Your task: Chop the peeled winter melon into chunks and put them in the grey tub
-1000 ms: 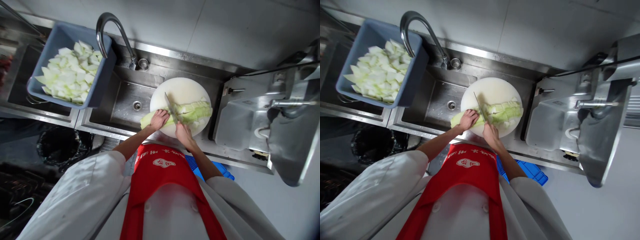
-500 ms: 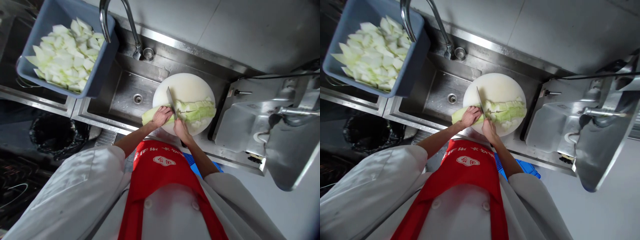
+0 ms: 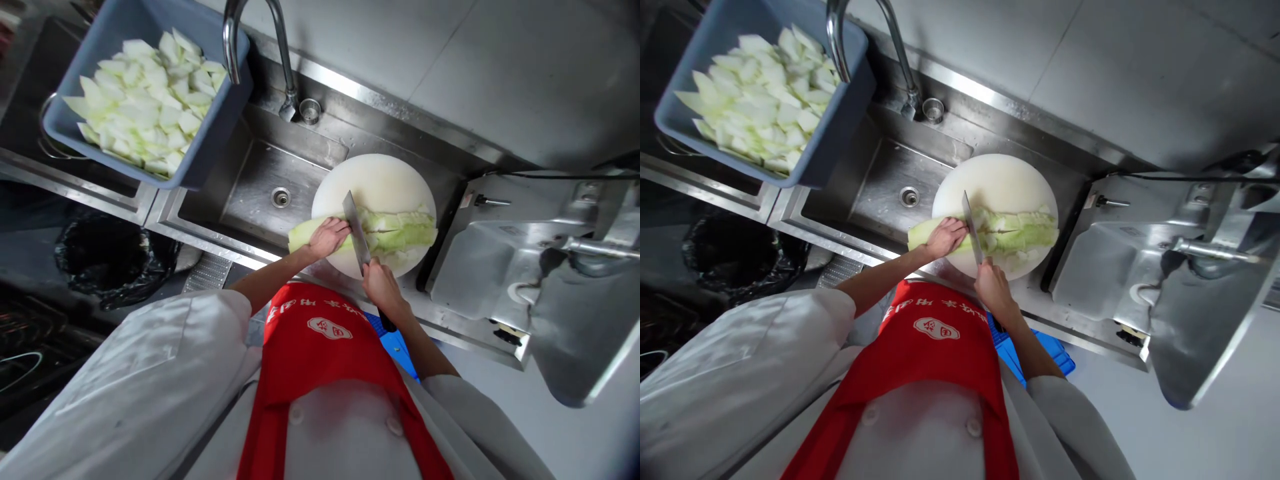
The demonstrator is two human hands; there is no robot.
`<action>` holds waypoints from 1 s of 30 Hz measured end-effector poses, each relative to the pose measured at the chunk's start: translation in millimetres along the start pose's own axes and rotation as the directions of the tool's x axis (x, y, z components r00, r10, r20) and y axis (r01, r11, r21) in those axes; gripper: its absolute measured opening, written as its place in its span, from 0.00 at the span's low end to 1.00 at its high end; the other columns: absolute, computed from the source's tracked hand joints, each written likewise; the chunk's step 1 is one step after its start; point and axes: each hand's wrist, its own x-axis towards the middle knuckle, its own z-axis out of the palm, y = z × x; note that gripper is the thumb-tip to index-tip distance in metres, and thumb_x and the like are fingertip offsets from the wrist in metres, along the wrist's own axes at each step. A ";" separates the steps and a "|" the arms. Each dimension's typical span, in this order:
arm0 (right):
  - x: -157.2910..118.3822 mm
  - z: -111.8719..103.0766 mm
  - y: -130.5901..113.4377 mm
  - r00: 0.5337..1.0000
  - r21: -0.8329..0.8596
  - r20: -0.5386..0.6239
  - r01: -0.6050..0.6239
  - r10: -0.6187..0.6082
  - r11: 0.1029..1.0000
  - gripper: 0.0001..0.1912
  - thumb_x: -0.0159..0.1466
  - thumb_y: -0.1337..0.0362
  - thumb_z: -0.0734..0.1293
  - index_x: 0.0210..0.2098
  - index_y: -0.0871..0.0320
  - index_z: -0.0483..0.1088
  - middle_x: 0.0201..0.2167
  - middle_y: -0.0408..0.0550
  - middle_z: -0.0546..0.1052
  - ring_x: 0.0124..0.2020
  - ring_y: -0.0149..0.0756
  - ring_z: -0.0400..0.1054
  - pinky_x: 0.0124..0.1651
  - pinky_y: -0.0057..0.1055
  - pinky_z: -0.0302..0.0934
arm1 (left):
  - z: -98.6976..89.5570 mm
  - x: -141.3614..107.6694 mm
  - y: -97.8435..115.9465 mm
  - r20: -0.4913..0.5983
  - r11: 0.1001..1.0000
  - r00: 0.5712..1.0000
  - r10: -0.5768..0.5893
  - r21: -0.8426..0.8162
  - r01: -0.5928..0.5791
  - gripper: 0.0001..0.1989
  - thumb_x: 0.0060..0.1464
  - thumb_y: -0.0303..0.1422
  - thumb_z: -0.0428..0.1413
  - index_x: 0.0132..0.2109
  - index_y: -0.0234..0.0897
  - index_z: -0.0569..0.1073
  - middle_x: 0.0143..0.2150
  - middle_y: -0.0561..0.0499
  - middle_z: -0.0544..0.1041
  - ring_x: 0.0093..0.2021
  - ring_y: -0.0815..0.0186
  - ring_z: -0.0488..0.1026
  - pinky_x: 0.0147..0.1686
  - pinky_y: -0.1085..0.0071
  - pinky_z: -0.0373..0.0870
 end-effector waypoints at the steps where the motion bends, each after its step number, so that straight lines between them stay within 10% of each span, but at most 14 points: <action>1: 8.6 3.6 -2.9 1.000 0.015 -0.015 0.013 -0.013 1.000 0.14 0.76 0.66 0.54 0.52 0.67 0.66 0.42 0.62 0.78 0.46 0.47 0.75 0.45 0.32 0.62 | 0.6 0.3 -0.3 0.001 1.000 1.000 -0.001 -0.002 0.001 0.17 0.72 0.33 0.43 0.47 0.36 0.76 0.44 0.45 0.76 0.45 0.58 0.68 0.48 0.62 0.63; 10: 59.7 32.7 -17.8 0.992 0.089 -0.121 0.049 -0.039 0.995 0.17 0.76 0.67 0.52 0.54 0.67 0.67 0.46 0.63 0.77 0.48 0.47 0.74 0.48 0.33 0.63 | -18.3 -7.2 -1.2 0.116 0.998 0.993 -0.029 -0.052 0.035 0.18 0.71 0.39 0.45 0.55 0.38 0.76 0.54 0.42 0.75 0.54 0.55 0.68 0.55 0.57 0.63; 15: 56.6 33.5 -14.9 0.990 0.106 -0.135 0.057 -0.043 0.993 0.16 0.76 0.67 0.52 0.55 0.67 0.66 0.46 0.61 0.78 0.47 0.42 0.74 0.46 0.30 0.62 | -35.7 -34.2 -4.4 0.261 0.984 0.956 -0.135 0.150 0.098 0.44 0.51 0.52 0.66 0.71 0.55 0.59 0.75 0.40 0.51 0.68 0.29 0.50 0.57 0.35 0.55; 21: 51.3 26.9 -1.1 0.989 0.118 -0.136 0.072 -0.056 0.990 0.14 0.77 0.66 0.54 0.51 0.67 0.67 0.42 0.60 0.79 0.44 0.41 0.74 0.44 0.30 0.60 | -30.7 -29.4 -5.4 0.322 0.979 0.933 -0.159 0.176 0.106 0.49 0.45 0.49 0.70 0.71 0.58 0.58 0.75 0.40 0.50 0.64 0.29 0.56 0.56 0.38 0.57; 30: 33.7 12.3 -1.3 0.995 0.045 -0.100 0.017 -0.012 0.999 0.16 0.76 0.65 0.53 0.54 0.64 0.68 0.44 0.60 0.79 0.47 0.45 0.75 0.47 0.32 0.62 | -12.7 -28.5 -11.7 0.040 0.991 0.991 -0.132 0.002 0.132 0.22 0.69 0.44 0.49 0.62 0.39 0.72 0.61 0.40 0.72 0.63 0.49 0.62 0.60 0.50 0.59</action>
